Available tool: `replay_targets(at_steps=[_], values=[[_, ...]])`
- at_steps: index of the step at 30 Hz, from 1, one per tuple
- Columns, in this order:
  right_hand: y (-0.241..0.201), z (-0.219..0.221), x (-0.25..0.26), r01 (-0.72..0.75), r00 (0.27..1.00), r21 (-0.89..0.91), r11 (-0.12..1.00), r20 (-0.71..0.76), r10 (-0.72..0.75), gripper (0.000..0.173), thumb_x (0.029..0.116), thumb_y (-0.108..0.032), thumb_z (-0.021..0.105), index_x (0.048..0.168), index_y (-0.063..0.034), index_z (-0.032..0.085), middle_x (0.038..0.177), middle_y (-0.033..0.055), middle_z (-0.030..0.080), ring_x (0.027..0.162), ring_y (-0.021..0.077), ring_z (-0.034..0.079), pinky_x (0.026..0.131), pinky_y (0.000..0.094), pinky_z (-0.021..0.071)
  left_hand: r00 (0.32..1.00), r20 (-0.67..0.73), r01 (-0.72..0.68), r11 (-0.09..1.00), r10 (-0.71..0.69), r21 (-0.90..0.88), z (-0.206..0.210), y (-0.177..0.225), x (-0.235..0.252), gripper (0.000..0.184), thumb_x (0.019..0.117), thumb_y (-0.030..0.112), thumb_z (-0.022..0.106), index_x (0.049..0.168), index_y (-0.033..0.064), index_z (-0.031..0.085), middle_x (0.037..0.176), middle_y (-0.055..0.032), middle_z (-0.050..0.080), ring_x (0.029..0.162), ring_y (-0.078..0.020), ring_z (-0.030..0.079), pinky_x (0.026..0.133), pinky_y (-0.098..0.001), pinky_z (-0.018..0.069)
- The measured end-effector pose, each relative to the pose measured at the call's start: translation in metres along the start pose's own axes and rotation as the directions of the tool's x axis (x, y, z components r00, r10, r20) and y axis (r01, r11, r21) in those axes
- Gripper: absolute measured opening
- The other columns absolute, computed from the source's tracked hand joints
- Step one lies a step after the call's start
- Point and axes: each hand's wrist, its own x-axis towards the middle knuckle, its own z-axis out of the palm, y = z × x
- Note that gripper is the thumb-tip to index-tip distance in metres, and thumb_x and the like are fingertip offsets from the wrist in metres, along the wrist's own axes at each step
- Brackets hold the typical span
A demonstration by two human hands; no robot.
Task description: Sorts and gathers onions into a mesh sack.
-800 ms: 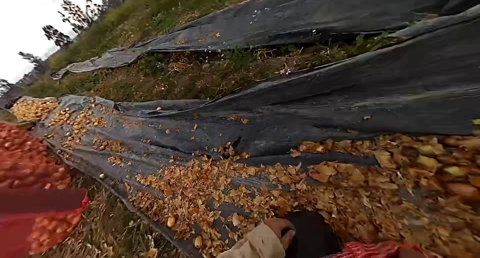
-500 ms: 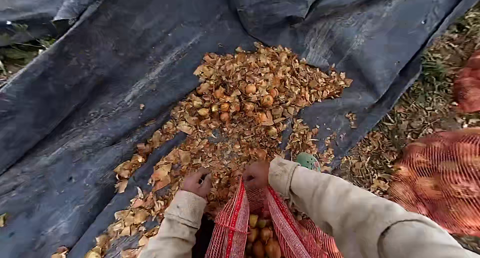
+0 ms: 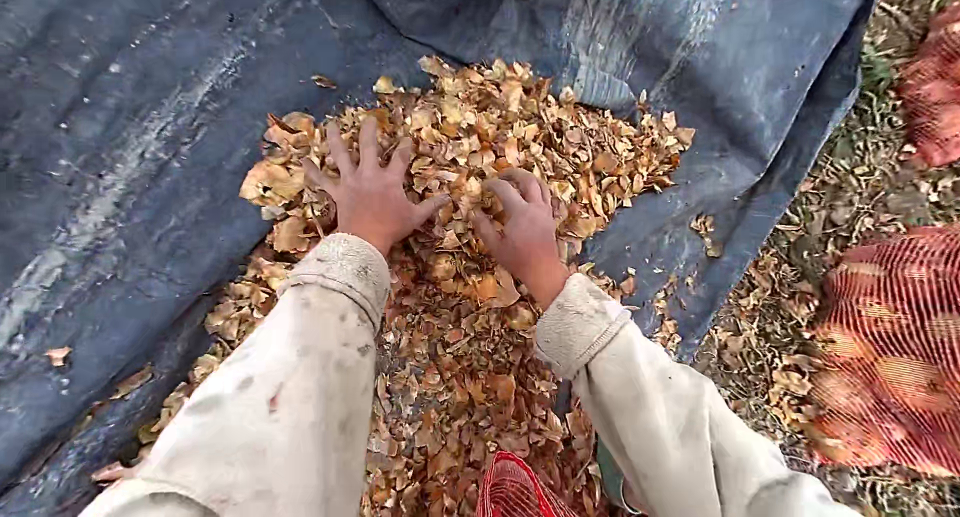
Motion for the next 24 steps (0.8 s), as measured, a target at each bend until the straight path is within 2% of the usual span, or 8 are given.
replay_targets(at_steps=[3, 6, 9, 11, 15, 18, 21, 24], values=[[-0.019, 0.017, 0.035, -0.238, 0.932, -0.063, 0.969, 0.266, 0.246, 0.073, 0.0906, -0.066, 0.062, 0.152, -0.0271, 0.052, 0.165, 0.0167, 0.033, 0.150, 0.0522, 0.023, 0.103, 0.0771, 0.0347, 0.969, 0.235, 0.084, 0.996, -0.072, -0.042, -0.004, -0.011, 0.039, 0.098, 0.0765, 0.075, 0.073, 0.157, 0.0300, 0.042, 0.165, -0.0182, 0.031, 0.147, -0.0568, 0.027, 0.099, -0.0880, 0.0256], [-0.017, 0.021, 0.039, -0.275, 0.877, -0.079, 0.958, 0.389, 0.284, 0.083, 0.0857, -0.077, 0.059, 0.148, -0.0224, 0.057, 0.161, 0.0155, 0.041, 0.149, 0.0532, 0.026, 0.104, 0.0802, 0.0317, 0.954, 0.299, 0.063, 0.995, -0.036, -0.082, 0.003, -0.028, 0.031, 0.088, 0.0789, 0.052, 0.085, 0.153, 0.0211, 0.049, 0.158, -0.0216, 0.041, 0.138, -0.0561, 0.040, 0.097, -0.0809, 0.0378], [-0.014, 0.020, 0.011, -0.173, 0.905, -0.050, 0.984, 0.387, 0.178, 0.083, 0.0828, -0.073, 0.067, 0.147, -0.0209, 0.058, 0.153, 0.0141, 0.052, 0.148, 0.0524, 0.030, 0.114, 0.0792, 0.0180, 0.984, 0.159, -0.066, 0.992, 0.083, -0.107, 0.009, -0.045, -0.021, 0.061, 0.0784, 0.029, 0.086, 0.133, 0.0113, 0.066, 0.152, -0.0298, 0.045, 0.142, -0.0619, 0.032, 0.101, -0.0850, 0.0278], [-0.012, 0.028, -0.022, -0.071, 0.958, -0.027, 0.997, 0.277, 0.076, 0.076, 0.0803, -0.063, 0.073, 0.143, -0.0210, 0.062, 0.149, 0.0171, 0.055, 0.142, 0.0576, 0.035, 0.109, 0.0793, 0.0255, 0.976, -0.001, -0.215, 0.970, 0.216, -0.109, 0.026, -0.062, -0.056, 0.053, 0.0785, 0.037, 0.079, 0.123, 0.0090, 0.072, 0.145, -0.0328, 0.051, 0.135, -0.0664, 0.039, 0.096, -0.0867, 0.0300], [-0.030, 0.044, -0.075, 0.087, 0.976, 0.027, 0.996, 0.198, -0.090, 0.076, 0.0738, -0.048, 0.080, 0.143, -0.0213, 0.062, 0.143, 0.0238, 0.058, 0.130, 0.0613, 0.046, 0.102, 0.0781, 0.0341, 0.981, 0.132, -0.124, 0.983, 0.141, -0.135, 0.027, -0.079, -0.125, 0.075, 0.0634, 0.035, 0.097, 0.131, 0.0170, 0.069, 0.151, -0.0344, 0.044, 0.116, -0.0644, 0.055, 0.084, -0.0840, 0.0389], [-0.058, 0.046, -0.099, 0.060, 0.936, 0.041, 0.997, 0.345, -0.071, 0.081, 0.0768, -0.043, 0.085, 0.150, -0.0276, 0.054, 0.153, 0.0230, 0.049, 0.134, 0.0646, 0.039, 0.100, 0.0806, 0.0341, 0.933, 0.361, 0.042, 0.997, -0.015, -0.069, 0.019, -0.096, -0.169, 0.086, 0.0623, 0.020, 0.099, 0.141, 0.0205, 0.063, 0.158, -0.0324, 0.035, 0.120, -0.0639, 0.052, 0.093, -0.0849, 0.0338], [-0.058, 0.054, -0.119, 0.004, 0.951, -0.013, 1.000, 0.309, 0.000, 0.079, 0.0803, -0.057, 0.078, 0.152, -0.0363, 0.051, 0.162, 0.0185, 0.039, 0.139, 0.0623, 0.036, 0.099, 0.0839, 0.0315, 0.901, 0.394, 0.158, 0.983, -0.183, 0.097, 0.013, -0.123, -0.201, 0.094, 0.0708, 0.031, 0.095, 0.152, 0.0187, 0.050, 0.155, -0.0360, 0.037, 0.117, -0.0647, 0.055, 0.096, -0.0871, 0.0288], [-0.046, 0.045, -0.137, -0.144, 0.875, -0.122, 0.982, 0.449, 0.184, 0.090, 0.0810, -0.062, 0.078, 0.158, -0.0402, 0.038, 0.172, 0.0201, 0.005, 0.145, 0.0600, 0.028, 0.102, 0.0795, 0.0348, 0.869, 0.304, 0.347, 0.919, -0.391, 0.190, 0.019, -0.151, -0.237, 0.095, 0.0693, 0.037, 0.093, 0.151, 0.0135, 0.051, 0.165, -0.0299, 0.023, 0.146, -0.0597, 0.027, 0.109, -0.0843, 0.0174]])
